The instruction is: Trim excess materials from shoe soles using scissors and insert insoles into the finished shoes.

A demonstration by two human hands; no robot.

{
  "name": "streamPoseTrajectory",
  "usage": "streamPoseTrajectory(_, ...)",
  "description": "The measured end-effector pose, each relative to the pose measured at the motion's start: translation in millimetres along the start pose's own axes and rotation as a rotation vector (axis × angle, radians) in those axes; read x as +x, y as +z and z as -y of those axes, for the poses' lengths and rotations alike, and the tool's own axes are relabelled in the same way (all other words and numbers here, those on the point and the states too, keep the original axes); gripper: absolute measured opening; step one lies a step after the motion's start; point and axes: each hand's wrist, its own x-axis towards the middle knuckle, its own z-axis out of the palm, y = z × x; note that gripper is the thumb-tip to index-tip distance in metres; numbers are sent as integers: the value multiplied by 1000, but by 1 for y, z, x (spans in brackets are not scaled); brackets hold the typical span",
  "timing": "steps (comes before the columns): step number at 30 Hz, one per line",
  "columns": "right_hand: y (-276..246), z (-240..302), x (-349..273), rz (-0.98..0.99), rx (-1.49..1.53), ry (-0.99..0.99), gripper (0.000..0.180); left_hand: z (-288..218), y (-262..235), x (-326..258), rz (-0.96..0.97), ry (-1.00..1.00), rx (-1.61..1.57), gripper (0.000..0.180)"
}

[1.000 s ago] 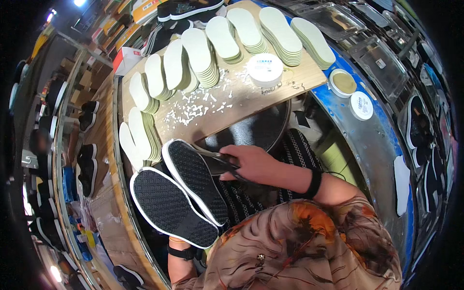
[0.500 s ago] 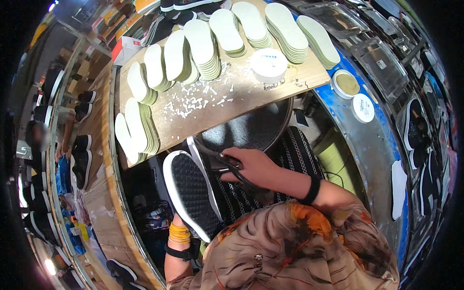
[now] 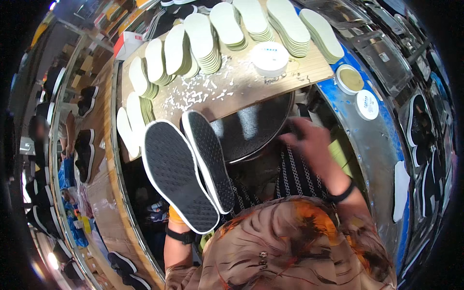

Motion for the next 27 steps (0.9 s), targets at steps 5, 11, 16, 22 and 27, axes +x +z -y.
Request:
streamPoseTrajectory(5, -107, -112, -61, -419, -519, 543, 40, 2, 9, 17, -61, -4, -25, 23)
streamPoseTrajectory(11, -170, -181, -113, -200, -845, 879, 46, -1, 18, 31, -90, -7, -29, 22)
streamPoseTrajectory(16, -164, -136, -64, 47, -998, 932, 45, -15, 12, 35, -214, -69, 50, 22)
streamPoseTrajectory(22, -33, -15, 24, 127, 61, 137, 51, -55, 34, 79, -609, 546, 508, 16)
streamPoseTrajectory(27, 73, 61, 71, 481, -206, -360, 49, -74, 29, 71, -378, 595, 480, 31)
